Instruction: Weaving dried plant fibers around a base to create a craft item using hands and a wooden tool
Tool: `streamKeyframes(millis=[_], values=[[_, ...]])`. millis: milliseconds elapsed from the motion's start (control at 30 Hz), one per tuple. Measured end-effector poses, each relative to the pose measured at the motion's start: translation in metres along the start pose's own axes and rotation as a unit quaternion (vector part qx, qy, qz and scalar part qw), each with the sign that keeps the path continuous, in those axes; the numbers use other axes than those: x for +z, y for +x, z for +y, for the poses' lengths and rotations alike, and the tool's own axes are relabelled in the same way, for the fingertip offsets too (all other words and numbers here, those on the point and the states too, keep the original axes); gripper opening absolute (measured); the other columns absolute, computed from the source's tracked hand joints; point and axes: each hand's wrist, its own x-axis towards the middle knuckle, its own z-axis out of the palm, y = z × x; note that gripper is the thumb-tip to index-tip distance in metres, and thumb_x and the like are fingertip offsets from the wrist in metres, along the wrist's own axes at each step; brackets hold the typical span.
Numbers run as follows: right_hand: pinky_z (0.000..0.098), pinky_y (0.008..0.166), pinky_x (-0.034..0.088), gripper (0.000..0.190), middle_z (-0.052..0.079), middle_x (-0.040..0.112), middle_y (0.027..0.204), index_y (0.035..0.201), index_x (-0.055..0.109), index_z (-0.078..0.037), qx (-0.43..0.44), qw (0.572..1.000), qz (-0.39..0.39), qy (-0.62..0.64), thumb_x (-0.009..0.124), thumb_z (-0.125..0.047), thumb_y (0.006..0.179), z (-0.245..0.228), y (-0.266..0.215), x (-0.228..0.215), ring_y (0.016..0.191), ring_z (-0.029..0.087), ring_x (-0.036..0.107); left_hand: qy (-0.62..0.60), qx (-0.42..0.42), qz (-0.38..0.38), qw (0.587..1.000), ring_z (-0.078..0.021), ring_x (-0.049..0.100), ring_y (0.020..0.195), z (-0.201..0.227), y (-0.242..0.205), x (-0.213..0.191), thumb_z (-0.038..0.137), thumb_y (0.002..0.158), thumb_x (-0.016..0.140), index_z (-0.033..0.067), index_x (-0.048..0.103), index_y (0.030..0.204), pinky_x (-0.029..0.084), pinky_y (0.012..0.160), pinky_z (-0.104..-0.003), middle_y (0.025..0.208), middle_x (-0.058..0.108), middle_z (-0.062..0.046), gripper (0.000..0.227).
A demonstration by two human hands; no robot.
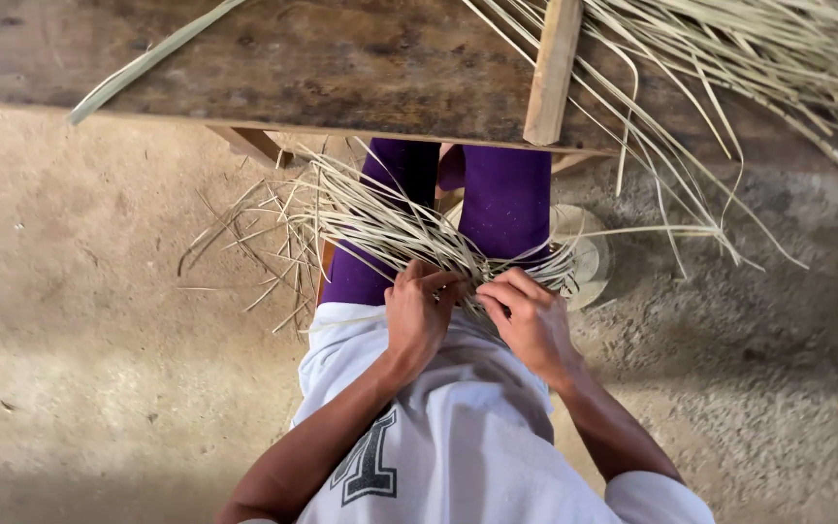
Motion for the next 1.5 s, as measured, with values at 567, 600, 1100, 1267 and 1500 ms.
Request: streamKeyframes(millis=[567, 600, 1100, 1267, 1500], values=[[0.0353, 0.055, 0.053, 0.013, -0.003, 0.061, 0.076, 0.079, 0.065, -0.019, 0.102, 0.994, -0.044, 0.013, 0.068, -0.008, 0.073, 0.006, 0.003, -0.001, 0.065, 0.023, 0.063, -0.042, 0.055, 0.037, 0.997, -0.0261, 0.058, 0.085, -0.005, 0.006, 0.007, 0.026, 0.078, 0.069, 0.018, 0.069, 0.082, 0.053, 0.065, -0.042, 0.078, 0.06, -0.001, 0.008], [0.0358, 0.056, 0.053, 0.014, -0.003, 0.061, 0.076, 0.079, 0.064, -0.02, 0.109, 0.993, -0.047, 0.018, 0.068, -0.008, 0.072, 0.004, 0.003, -0.001, 0.066, 0.023, 0.063, -0.041, 0.06, 0.042, 0.997, -0.0269, 0.058, 0.085, -0.007, 0.005, 0.008, 0.025, 0.078, 0.069, 0.0181, 0.069, 0.083, 0.053, 0.064, -0.042, 0.077, 0.059, -0.002, 0.008], [0.0302, 0.058, 0.052, 0.011, -0.005, 0.057, 0.072, 0.078, 0.064, -0.022, 0.036, 0.999, 0.04, 0.006, 0.071, -0.015, 0.075, 0.011, -0.008, 0.009, 0.068, 0.018, 0.063, -0.09, 0.013, -0.013, 0.996, -0.028, 0.059, 0.081, -0.005, 0.008, 0.004, 0.021, 0.082, 0.065, 0.016, 0.072, 0.082, 0.053, 0.061, -0.041, 0.08, 0.062, -0.004, 0.008], [0.0278, 0.059, 0.051, 0.006, -0.006, 0.057, 0.072, 0.078, 0.065, -0.022, 0.027, 0.998, 0.058, 0.014, 0.069, -0.019, 0.081, 0.016, -0.009, 0.006, 0.069, 0.017, 0.062, -0.154, -0.022, -0.05, 0.987, -0.0244, 0.063, 0.072, -0.019, 0.01, 0.017, 0.026, 0.08, 0.067, 0.0199, 0.073, 0.08, 0.049, 0.055, -0.036, 0.075, 0.064, -0.002, 0.008], [0.0344, 0.065, 0.047, 0.025, -0.005, 0.052, 0.078, 0.083, 0.061, -0.019, -0.001, 0.998, -0.003, -0.056, 0.073, -0.005, 0.066, 0.02, -0.011, 0.002, 0.079, 0.019, 0.058, -0.165, -0.06, -0.079, 0.981, -0.0232, 0.066, 0.067, -0.008, 0.006, 0.012, 0.025, 0.081, 0.067, 0.0168, 0.074, 0.086, 0.05, 0.06, -0.035, 0.067, 0.067, -0.002, 0.011]])
